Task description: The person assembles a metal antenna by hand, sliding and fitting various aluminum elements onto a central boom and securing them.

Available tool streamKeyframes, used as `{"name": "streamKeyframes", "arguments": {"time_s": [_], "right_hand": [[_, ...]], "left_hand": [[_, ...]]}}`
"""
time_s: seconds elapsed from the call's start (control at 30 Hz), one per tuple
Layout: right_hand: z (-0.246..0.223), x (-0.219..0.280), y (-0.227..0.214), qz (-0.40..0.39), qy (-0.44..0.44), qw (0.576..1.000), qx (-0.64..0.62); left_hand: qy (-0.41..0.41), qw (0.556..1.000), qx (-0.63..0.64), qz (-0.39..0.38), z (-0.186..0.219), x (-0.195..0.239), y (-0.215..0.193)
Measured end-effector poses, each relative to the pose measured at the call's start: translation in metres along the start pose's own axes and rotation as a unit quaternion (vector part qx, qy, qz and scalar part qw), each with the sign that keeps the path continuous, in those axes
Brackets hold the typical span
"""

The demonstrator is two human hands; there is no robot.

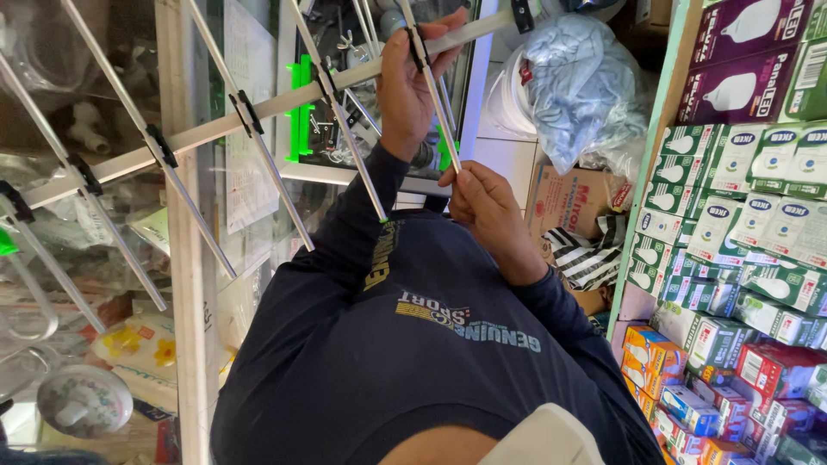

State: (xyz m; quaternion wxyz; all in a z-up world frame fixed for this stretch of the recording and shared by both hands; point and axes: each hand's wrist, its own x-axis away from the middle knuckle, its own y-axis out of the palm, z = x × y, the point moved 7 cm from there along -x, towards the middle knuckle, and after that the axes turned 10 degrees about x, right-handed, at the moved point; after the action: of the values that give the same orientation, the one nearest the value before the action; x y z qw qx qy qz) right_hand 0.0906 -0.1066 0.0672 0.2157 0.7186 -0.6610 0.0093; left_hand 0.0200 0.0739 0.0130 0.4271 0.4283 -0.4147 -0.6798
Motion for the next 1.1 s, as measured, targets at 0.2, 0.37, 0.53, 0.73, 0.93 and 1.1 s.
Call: {"name": "streamKeyframes", "arguments": {"time_s": [0.2,0.37,0.53,0.73,0.93,1.1], "right_hand": [[-0.006,-0.009,0.002,-0.027,-0.013,0.999,-0.012],[-0.006,-0.016,-0.001,-0.038,-0.020,0.999,0.010],[-0.009,-0.023,0.000,-0.065,-0.024,0.998,-0.008],[-0.025,-0.019,-0.004,-0.119,-0.030,0.992,0.041],[-0.002,-0.015,-0.057,-0.070,-0.052,0.993,0.081],[0.038,-0.009,-0.127,0.043,0.019,0.999,0.026]], "left_hand": [[0.006,1.000,-0.024,0.008,0.003,-0.004,-0.002],[0.021,0.999,-0.035,0.006,0.006,-0.008,0.000],[0.029,0.999,-0.046,0.007,0.008,-0.013,0.003],[0.017,1.000,-0.012,-0.005,0.009,-0.021,-0.007],[0.018,0.999,-0.004,-0.028,0.013,-0.026,-0.010],[-0.002,0.997,-0.079,0.000,0.008,-0.014,-0.009]]}}
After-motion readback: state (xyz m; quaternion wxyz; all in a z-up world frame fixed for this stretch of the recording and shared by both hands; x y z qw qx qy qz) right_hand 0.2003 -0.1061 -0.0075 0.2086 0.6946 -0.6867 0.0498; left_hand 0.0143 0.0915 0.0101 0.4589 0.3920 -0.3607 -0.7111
